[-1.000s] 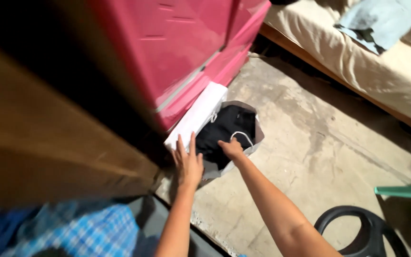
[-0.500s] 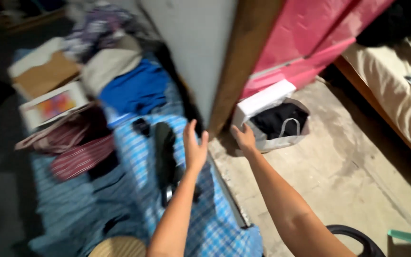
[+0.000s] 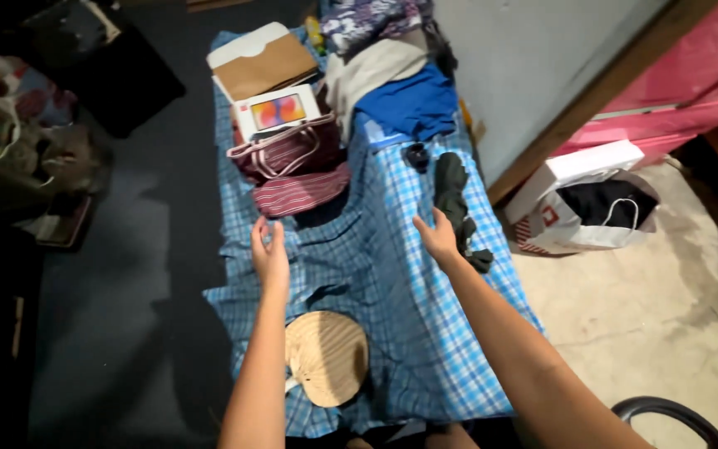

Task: Moving and organizing various personal items including a fan, clothes, and pillows around a bedroom.

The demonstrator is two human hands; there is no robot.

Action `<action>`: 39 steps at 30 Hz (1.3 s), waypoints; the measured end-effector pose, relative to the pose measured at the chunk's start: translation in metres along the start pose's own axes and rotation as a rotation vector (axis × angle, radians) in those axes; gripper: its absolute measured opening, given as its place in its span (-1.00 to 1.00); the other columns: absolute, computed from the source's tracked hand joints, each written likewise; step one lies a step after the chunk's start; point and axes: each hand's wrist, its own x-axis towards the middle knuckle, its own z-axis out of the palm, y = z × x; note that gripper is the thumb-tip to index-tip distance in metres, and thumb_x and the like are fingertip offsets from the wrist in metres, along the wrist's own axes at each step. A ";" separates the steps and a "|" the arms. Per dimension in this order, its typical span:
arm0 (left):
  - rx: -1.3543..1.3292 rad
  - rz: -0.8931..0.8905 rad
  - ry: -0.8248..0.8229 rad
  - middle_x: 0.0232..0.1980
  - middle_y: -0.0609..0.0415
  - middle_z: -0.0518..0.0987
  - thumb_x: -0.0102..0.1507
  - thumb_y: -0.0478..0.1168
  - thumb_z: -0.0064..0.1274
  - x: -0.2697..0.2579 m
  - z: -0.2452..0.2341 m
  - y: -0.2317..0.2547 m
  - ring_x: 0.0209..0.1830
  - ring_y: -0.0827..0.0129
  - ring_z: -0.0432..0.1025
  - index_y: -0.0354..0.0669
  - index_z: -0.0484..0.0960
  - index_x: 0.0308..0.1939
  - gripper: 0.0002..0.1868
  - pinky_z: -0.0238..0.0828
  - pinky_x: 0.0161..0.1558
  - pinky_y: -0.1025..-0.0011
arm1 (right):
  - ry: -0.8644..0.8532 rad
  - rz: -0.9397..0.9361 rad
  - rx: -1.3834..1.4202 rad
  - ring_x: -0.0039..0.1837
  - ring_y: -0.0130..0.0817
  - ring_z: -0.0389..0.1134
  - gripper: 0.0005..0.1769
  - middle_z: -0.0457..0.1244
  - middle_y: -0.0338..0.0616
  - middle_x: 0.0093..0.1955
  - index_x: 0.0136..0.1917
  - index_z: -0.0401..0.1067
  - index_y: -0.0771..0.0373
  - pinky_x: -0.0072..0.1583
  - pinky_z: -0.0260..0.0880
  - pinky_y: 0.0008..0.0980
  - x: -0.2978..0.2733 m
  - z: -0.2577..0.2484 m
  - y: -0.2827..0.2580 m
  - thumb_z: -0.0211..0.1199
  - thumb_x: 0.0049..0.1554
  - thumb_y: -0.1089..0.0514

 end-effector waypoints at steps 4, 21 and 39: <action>-0.139 0.052 -0.030 0.27 -0.02 0.51 0.36 -0.01 0.11 -0.010 -0.036 -0.033 0.20 0.39 0.42 -0.20 0.45 0.33 -0.46 0.34 0.19 0.42 | 0.047 0.048 -0.173 0.39 0.05 0.29 -0.12 0.28 0.23 0.35 0.44 0.30 0.36 0.35 0.27 -0.14 -0.019 -0.003 0.019 0.44 0.00 -0.14; -0.283 -0.087 0.157 0.05 0.05 0.63 0.31 -0.13 0.12 -0.046 -0.175 -0.070 -0.01 0.44 0.53 -0.30 0.61 0.10 -0.64 0.53 -0.10 0.43 | 0.059 0.543 -0.733 0.57 0.19 0.00 0.07 0.05 0.24 0.53 0.44 0.26 0.37 0.42 0.10 0.20 0.011 0.002 0.050 0.33 -0.05 -0.45; -0.136 -0.277 -0.162 -0.01 0.06 0.66 0.30 -0.02 0.12 0.067 -0.383 -0.041 -0.12 0.40 0.50 -0.16 0.66 0.10 -0.61 0.40 -0.18 0.45 | -0.188 0.220 0.093 -0.17 -0.08 0.39 -0.54 0.37 0.13 -0.20 -0.09 0.50 0.44 -0.06 0.42 -0.12 -0.212 0.371 -0.222 0.40 -0.12 0.00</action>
